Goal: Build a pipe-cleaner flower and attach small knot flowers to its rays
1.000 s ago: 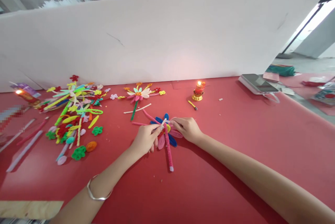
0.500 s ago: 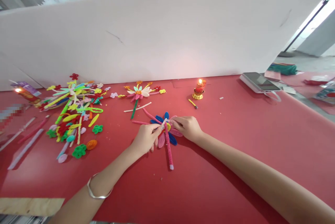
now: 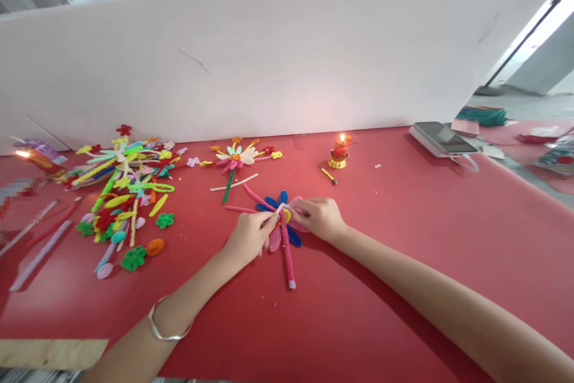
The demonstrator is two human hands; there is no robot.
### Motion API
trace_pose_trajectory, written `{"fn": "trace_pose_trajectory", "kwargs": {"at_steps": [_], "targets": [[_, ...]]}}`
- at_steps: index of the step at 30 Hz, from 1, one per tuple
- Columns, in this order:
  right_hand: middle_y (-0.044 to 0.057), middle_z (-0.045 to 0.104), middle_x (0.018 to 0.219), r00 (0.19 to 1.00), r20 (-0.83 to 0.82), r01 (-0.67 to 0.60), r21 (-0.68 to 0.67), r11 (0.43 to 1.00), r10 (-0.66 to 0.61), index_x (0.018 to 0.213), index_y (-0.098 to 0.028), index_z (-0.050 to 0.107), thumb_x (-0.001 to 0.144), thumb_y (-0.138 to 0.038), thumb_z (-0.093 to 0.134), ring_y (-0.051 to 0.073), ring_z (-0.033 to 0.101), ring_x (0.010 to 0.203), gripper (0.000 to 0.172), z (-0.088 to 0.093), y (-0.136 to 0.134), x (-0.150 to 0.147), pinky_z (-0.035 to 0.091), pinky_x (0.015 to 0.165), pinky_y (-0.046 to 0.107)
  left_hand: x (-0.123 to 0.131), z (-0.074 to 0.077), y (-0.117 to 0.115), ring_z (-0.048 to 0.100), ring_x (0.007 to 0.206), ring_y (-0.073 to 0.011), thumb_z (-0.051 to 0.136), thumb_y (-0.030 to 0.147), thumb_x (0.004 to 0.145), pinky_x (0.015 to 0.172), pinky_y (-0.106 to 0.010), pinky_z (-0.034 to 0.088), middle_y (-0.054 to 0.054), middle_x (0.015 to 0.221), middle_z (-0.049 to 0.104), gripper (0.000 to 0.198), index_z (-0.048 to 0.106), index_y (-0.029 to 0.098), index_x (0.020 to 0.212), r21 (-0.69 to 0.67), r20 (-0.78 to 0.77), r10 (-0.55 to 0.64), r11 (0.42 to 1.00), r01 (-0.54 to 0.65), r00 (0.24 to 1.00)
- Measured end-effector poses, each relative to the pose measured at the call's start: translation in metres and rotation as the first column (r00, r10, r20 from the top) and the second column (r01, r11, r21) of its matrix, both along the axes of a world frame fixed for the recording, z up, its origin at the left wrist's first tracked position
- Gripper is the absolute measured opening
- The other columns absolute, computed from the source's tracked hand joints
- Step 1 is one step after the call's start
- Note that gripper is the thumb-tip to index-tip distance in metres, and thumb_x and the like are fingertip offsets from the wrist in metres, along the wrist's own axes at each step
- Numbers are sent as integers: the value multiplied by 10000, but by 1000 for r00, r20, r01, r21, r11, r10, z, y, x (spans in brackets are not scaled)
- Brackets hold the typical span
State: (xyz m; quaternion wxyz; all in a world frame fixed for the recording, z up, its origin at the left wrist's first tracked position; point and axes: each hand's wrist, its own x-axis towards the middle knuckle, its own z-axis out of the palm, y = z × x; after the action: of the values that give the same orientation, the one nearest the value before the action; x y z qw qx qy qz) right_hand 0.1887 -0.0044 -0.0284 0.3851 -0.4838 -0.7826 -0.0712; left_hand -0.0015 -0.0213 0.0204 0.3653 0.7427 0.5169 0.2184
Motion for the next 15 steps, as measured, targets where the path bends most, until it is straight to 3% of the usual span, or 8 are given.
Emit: {"fn": "trace_pose_trajectory", "kwargs": {"at_steps": [6, 15], "targets": [[-15, 509, 457, 1000, 13, 4, 21, 1000, -4, 545, -174, 563, 854, -391, 465, 57, 349, 422, 390, 1, -2, -1, 209, 466, 208, 1, 1, -1, 452, 295, -87, 388, 449, 877, 370, -179, 346, 55, 370, 457, 409, 674, 156, 859, 61, -33, -24, 998, 26, 999], [12, 537, 487, 996, 70, 59, -77, 995, -54, 543, -187, 545, 853, -433, 451, 81, 405, 439, 407, 7, -9, -4, 204, 467, 239, 1, 2, -1, 457, 338, -100, 404, 421, 878, 392, -188, 333, 39, 370, 472, 380, 686, 167, 864, 93, -20, -58, 994, 60, 998]]}}
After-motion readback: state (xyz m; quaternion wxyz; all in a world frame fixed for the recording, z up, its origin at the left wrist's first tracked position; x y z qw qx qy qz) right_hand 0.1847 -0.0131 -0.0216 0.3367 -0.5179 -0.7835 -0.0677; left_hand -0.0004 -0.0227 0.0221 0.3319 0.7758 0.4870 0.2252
